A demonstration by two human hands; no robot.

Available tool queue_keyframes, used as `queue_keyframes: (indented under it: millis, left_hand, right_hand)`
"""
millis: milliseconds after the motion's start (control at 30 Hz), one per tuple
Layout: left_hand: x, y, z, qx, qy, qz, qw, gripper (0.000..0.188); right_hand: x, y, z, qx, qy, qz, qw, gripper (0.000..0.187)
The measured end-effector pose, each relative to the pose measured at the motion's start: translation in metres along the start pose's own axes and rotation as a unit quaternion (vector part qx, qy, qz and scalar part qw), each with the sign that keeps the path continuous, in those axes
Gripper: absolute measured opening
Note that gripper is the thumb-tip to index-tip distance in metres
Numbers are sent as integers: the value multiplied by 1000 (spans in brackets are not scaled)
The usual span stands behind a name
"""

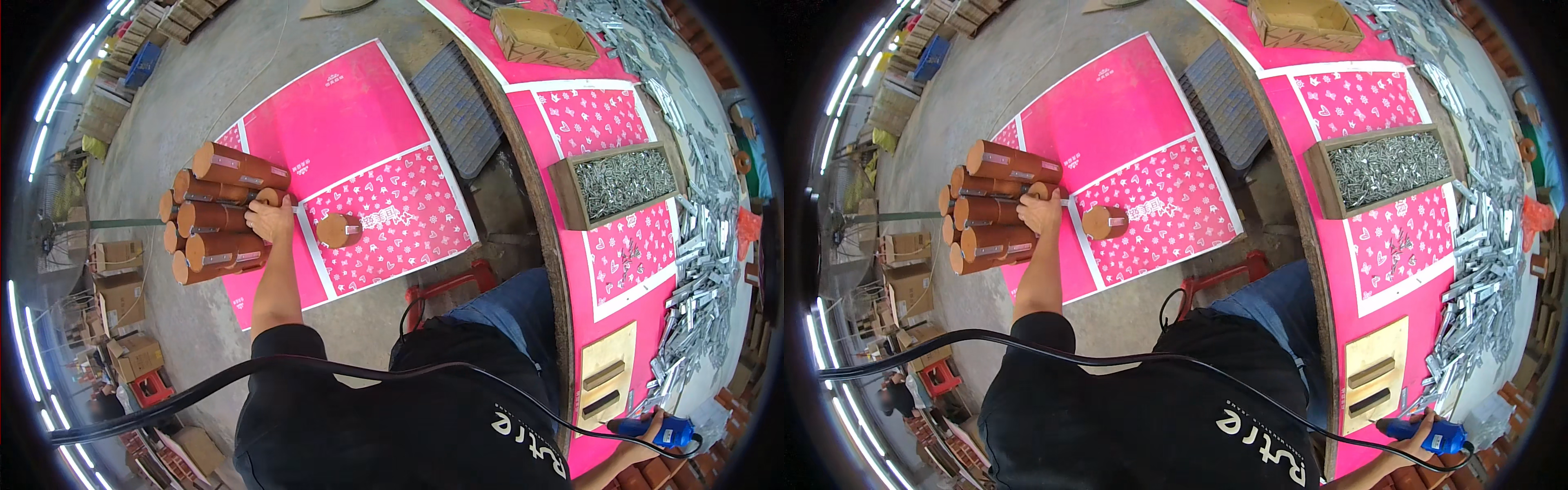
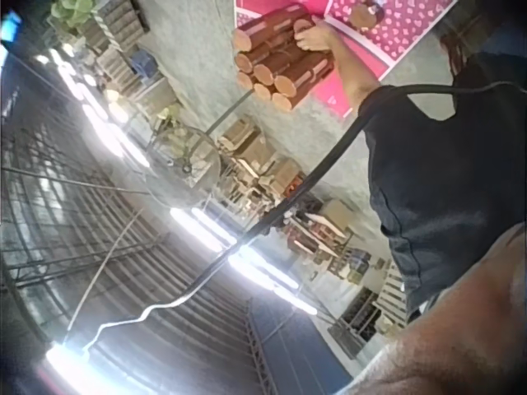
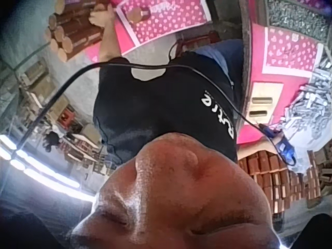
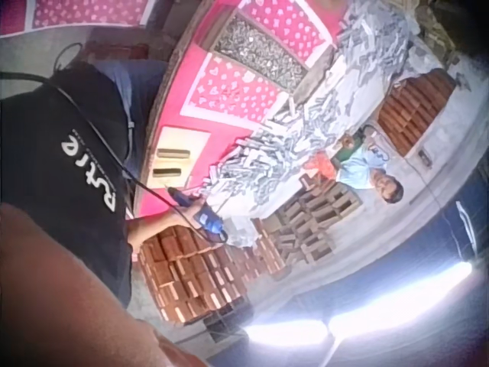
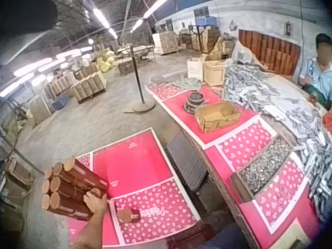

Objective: Using a powered screwdriver to attach metal hinges or brackets to cylindrical wooden/bamboo segments.

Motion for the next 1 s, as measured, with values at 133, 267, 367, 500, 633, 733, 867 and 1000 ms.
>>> queue_keyframes:
  millis: [133,267,367,500,633,733,867,1000]
  left_hand:
    - [7,40,-39,-228,34,49,972,75]
    - [-35,74,-111,-548,195,273,766,64]
    - [-43,95,-105,-410,114,220,878,58]
    - [-40,-66,17,-191,-5,-282,940,67]
    - [-40,-143,14,-22,126,-406,905,78]
    - [-33,-145,-37,141,337,-380,850,79]
    - [-1,-90,-26,-73,177,-209,959,84]
    - [-20,13,-8,-285,-33,48,957,87]
  right_hand:
    - [-6,7,-1,-12,-2,-11,1000,17]
    - [9,-14,16,-19,-2,-10,1000,20]
    - [13,-18,16,-34,-1,-17,999,22]
    - [2,-6,10,-40,-7,-7,999,21]
    - [-2,1,-7,-61,-2,-1,998,22]
    - [-1,1,-7,-62,-7,6,998,21]
    - [3,-10,23,-32,-22,-11,999,22]
    - [10,-16,25,-20,-28,-32,999,23]
Point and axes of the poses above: each hand's wrist, its own x-axis towards the middle knuckle, its own z-axis out of the back of the hand, y = z × x, the point moved 9 cm from there along x, towards the middle knuckle, and after that the axes turned 9 degrees about -z, right-handed, at the moved point
